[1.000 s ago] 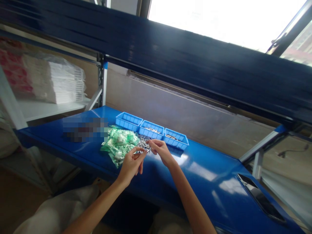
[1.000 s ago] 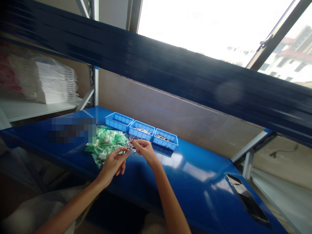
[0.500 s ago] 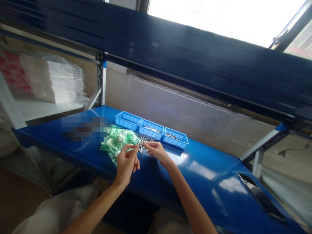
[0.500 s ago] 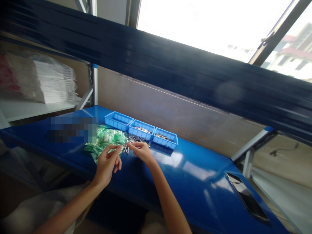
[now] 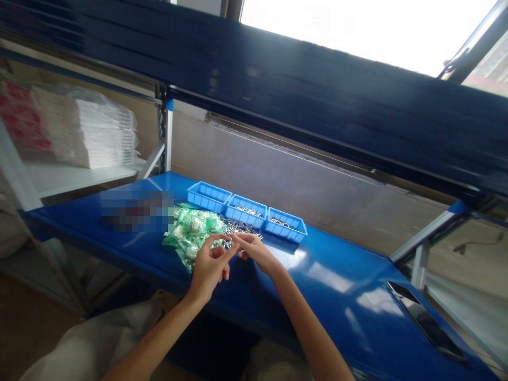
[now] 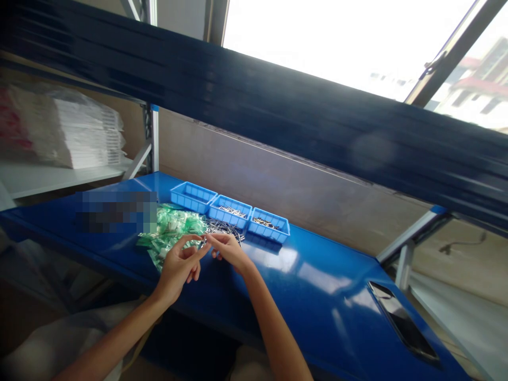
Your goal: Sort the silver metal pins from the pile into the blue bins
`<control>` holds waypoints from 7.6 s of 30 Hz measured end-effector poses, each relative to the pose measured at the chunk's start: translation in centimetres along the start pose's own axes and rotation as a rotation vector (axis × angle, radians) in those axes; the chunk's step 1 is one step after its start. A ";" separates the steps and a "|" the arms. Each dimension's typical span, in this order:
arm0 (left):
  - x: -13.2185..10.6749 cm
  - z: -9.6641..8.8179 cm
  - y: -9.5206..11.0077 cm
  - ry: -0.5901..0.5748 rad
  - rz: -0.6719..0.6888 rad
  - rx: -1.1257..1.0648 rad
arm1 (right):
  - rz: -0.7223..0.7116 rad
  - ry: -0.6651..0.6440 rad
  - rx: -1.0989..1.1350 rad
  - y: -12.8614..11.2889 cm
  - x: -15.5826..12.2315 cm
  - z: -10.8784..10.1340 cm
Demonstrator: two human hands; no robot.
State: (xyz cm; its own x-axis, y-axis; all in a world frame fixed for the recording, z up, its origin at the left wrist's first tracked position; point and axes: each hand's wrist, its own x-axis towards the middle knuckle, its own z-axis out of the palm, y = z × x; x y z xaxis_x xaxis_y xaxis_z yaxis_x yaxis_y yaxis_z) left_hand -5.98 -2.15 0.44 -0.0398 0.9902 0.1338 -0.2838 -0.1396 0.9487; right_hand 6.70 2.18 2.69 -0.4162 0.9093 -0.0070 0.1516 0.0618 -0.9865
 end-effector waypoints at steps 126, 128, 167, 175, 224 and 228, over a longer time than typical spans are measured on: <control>0.4 -0.2 -0.6 -0.119 -0.073 0.141 | -0.217 0.208 0.056 -0.3 0.3 -0.9; 0.3 -0.1 -0.4 -0.086 -0.072 0.116 | -0.212 0.306 0.020 0.1 0.6 -0.9; -0.3 -0.1 0.5 0.022 -0.024 -0.060 | -0.144 0.210 0.051 0.4 0.5 -2.2; 0.4 -0.3 0.1 -0.060 -0.062 -0.034 | -0.114 0.459 0.213 0.9 0.6 -4.6; -0.8 1.9 -1.4 -0.457 0.647 1.392 | -0.055 0.695 -1.254 3.5 -10.1 -1.3; -0.4 2.3 -1.6 -0.485 0.643 1.360 | -0.072 0.585 -1.287 3.1 -9.8 -1.1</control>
State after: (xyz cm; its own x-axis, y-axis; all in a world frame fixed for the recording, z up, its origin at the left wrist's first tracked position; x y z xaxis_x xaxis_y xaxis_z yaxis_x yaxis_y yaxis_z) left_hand -3.36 -2.35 -0.46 0.5634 0.7109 0.4210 0.7062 -0.6788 0.2012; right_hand 12.25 -6.09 -0.16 -0.0802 0.9053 0.4171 0.9778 0.1527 -0.1434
